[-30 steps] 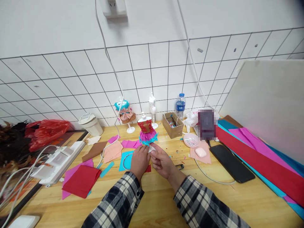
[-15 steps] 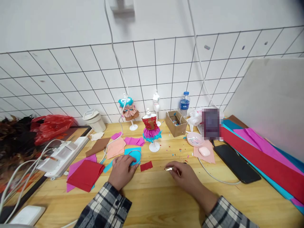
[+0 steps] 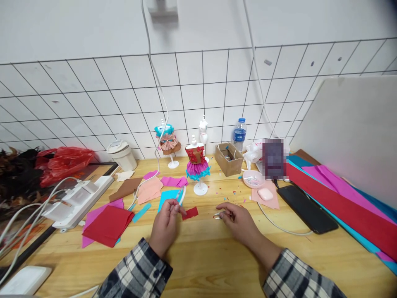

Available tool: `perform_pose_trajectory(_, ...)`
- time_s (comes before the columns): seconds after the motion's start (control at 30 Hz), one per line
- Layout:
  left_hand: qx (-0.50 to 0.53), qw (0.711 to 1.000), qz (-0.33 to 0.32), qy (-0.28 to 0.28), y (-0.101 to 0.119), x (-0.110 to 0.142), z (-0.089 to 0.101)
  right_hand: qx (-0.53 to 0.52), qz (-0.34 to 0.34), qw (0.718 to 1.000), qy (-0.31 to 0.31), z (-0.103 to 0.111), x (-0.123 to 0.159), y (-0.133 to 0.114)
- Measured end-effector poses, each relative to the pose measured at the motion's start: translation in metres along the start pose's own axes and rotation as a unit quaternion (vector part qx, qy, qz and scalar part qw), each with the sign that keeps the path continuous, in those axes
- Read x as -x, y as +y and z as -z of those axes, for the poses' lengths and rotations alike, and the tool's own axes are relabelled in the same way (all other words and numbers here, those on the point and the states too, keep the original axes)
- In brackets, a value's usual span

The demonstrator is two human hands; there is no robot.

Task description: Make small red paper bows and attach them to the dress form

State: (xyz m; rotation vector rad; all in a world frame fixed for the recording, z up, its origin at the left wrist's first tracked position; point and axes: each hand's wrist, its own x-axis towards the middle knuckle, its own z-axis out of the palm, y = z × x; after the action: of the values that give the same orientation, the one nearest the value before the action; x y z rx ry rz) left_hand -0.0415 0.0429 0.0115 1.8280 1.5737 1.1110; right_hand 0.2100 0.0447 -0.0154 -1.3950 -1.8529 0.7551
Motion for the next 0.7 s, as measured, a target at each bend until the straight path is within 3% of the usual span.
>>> perform_pose_trajectory(0.13, 0.139, 0.989, 0.024, -0.043, 0.023, 0.024, -0.028, -0.016, 0.058, 0.997, 0.044, -0.003, 0.009, -0.015)
perform_pose_trajectory(0.3, 0.156, 0.984, 0.028, -0.077, 0.031, 0.038, -0.039, -0.012, 0.129, 0.991, 0.045, -0.011, 0.021, -0.031)
perform_pose_trajectory(0.4, 0.064, 0.998, 0.007, -0.022, 0.023, 0.029, -0.026, 0.039, 0.146, 0.988, 0.038, -0.01, 0.019, -0.029)
perform_pose_trajectory(0.47, -0.058, 0.998, -0.022, 0.0, 0.013, 0.015, -0.011, 0.076, 0.135, 0.987, 0.042, -0.007, 0.015, -0.024)
perform_pose_trajectory(0.57, -0.245, 0.969, -0.043, -0.007, -0.006, -0.007, 0.013, 0.12, 0.106, 0.986, 0.039, -0.001, 0.01, -0.018)
perform_pose_trajectory(0.7, -0.339, 0.938, -0.038, -0.054, -0.02, -0.02, 0.024, 0.189, 0.072, 0.979, 0.038, 0.006, 0.009, -0.015)
